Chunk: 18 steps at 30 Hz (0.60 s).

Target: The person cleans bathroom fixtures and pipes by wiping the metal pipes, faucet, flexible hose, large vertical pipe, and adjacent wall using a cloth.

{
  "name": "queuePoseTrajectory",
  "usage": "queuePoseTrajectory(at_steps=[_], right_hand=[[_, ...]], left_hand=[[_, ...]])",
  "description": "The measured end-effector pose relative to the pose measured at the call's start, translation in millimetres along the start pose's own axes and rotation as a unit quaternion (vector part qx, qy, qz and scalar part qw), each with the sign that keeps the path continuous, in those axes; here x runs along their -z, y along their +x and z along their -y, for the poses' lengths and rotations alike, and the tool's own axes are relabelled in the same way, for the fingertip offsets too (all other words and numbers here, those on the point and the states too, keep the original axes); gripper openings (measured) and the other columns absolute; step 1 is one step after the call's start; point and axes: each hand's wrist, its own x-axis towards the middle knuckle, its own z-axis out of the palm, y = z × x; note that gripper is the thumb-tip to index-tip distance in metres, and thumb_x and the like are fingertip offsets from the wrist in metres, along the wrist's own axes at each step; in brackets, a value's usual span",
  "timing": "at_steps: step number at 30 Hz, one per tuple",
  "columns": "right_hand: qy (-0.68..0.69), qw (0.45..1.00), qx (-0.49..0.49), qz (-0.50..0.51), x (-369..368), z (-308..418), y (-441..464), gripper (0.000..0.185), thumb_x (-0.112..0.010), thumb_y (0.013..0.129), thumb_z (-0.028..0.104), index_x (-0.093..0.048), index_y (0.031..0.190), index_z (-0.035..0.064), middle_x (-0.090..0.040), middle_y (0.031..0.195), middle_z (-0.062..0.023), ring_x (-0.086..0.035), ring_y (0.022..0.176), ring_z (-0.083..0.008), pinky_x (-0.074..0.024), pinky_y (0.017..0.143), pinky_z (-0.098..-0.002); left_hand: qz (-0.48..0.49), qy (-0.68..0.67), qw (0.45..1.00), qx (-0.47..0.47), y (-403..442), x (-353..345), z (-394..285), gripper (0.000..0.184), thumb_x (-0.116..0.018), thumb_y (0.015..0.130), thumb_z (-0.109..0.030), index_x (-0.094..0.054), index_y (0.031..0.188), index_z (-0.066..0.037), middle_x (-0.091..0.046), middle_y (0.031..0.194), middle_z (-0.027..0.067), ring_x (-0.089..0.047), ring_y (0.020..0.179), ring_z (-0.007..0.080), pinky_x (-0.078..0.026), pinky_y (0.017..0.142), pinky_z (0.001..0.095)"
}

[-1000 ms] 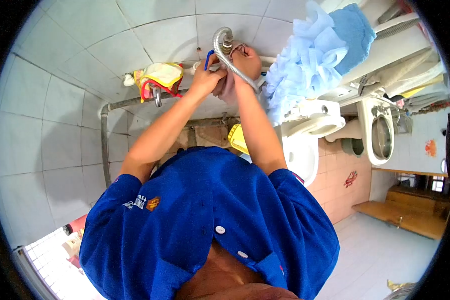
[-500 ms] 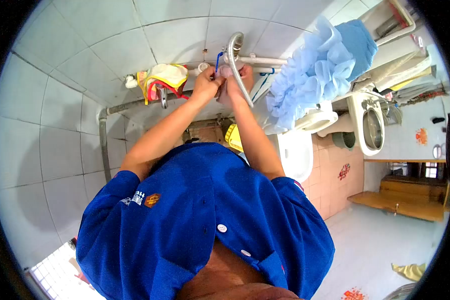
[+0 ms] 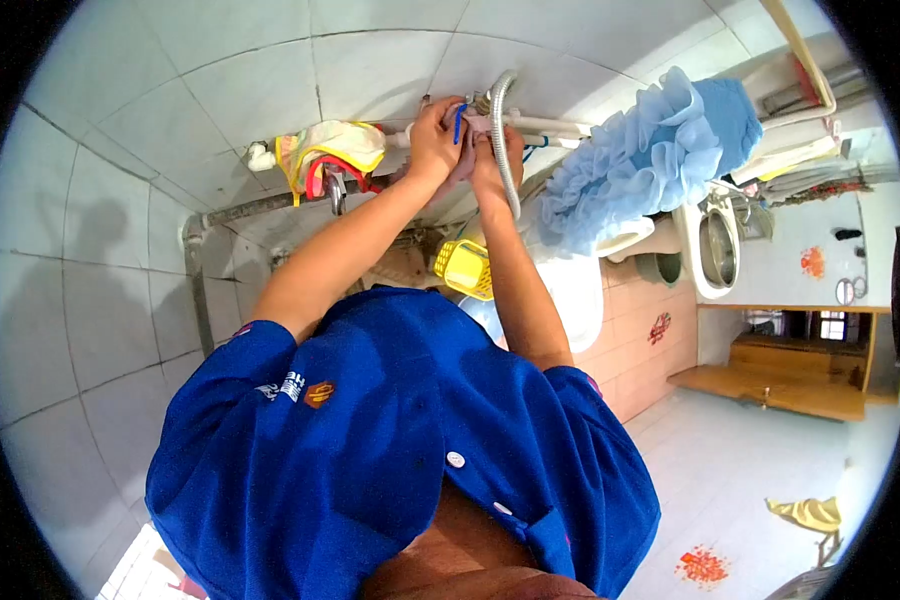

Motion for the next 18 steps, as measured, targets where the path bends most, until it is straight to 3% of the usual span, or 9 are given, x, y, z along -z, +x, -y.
queuePoseTrajectory(at_steps=[3,7,9,13,15,16,18], right_hand=[[-0.119,0.991,-0.007,0.06,1.6,-8.8,5.6,0.031,-0.063,0.089,0.023,-0.057,0.114,0.0043,-0.068,0.096,-0.0108,-0.065,0.089,-0.0221,-0.0496,0.081,-0.0331],[-0.039,0.995,-0.006,0.095,5.2,-19.4,1.0,0.031,-0.061,0.089,0.022,-0.059,0.116,0.0058,-0.068,0.1,-0.0105,-0.065,0.09,-0.021,-0.0495,0.082,-0.0329],[-0.029,0.995,-0.004,0.09,8.3,-11.5,-0.9,0.031,-0.062,0.089,0.02,-0.06,0.116,0.0056,-0.068,0.1,-0.0107,-0.064,0.09,-0.0206,-0.0494,0.082,-0.0326],[-0.018,0.995,-0.022,0.095,14.7,4.4,-0.9,0.032,-0.064,0.087,0.015,-0.059,0.117,0.0047,-0.067,0.101,-0.0104,-0.063,0.09,-0.0195,-0.0491,0.083,-0.0309],[0.008,0.994,-0.042,0.102,15.9,7.0,1.6,0.033,-0.065,0.086,0.014,-0.059,0.117,0.0044,-0.067,0.101,-0.0102,-0.063,0.091,-0.0195,-0.049,0.083,-0.0304],[0.001,0.993,-0.038,0.109,17.2,7.7,2.5,0.035,-0.066,0.087,0.014,-0.058,0.119,0.0038,-0.067,0.102,-0.01,-0.063,0.091,-0.0192,-0.0489,0.083,-0.03],[-0.004,0.992,-0.036,0.117,17.0,5.4,4.4,0.036,-0.066,0.087,0.014,-0.058,0.12,0.0032,-0.067,0.102,-0.0098,-0.063,0.092,-0.019,-0.0488,0.084,-0.0297]], left_hand=[[0.015,0.046,0.998,0.032,-5.6,-2.5,-5.8,0.026,-0.064,0.083,-0.011,-0.068,0.108,-0.005,-0.064,0.092,0.0185,-0.063,0.084,0.0315,-0.049,0.075,0.0379],[-0.019,0.078,0.997,0.016,-2.5,-5.8,-12.1,0.021,-0.063,0.085,-0.016,-0.069,0.101,-0.003,-0.065,0.085,0.0187,-0.063,0.077,0.0308,-0.048,0.07,0.0379],[0.039,0.091,0.985,0.141,7.5,-4.0,-10.9,0.02,-0.062,0.087,-0.019,-0.069,0.092,-0.001,-0.065,0.074,0.0167,-0.062,0.066,0.0304,-0.047,0.065,0.0369],[-0.002,0.1,0.985,0.144,7.0,-8.3,-10.9,0.019,-0.062,0.087,-0.019,-0.068,0.084,-0.001,-0.063,0.066,0.0164,-0.059,0.058,0.03,-0.046,0.061,0.0363],[0.019,0.039,0.99,0.133,3.2,-4.9,-13.2,0.014,-0.062,0.086,-0.013,-0.068,0.088,0.001,-0.063,0.069,0.0119,-0.057,0.065,0.012,-0.047,0.063,0.0314],[0.019,0.042,0.99,0.132,1.9,-7.1,-8.3,0.014,-0.062,0.086,-0.013,-0.068,0.088,0.001,-0.063,0.069,0.0119,-0.057,0.065,0.012,-0.047,0.063,0.0314],[-0.02,-0.013,0.997,0.07,-1.7,-8.2,-5.3,0.017,-0.065,0.085,-0.017,-0.067,0.082,-0.001,-0.063,0.07,0.019,-0.061,0.06,0.0263,-0.045,0.058,0.0368]])
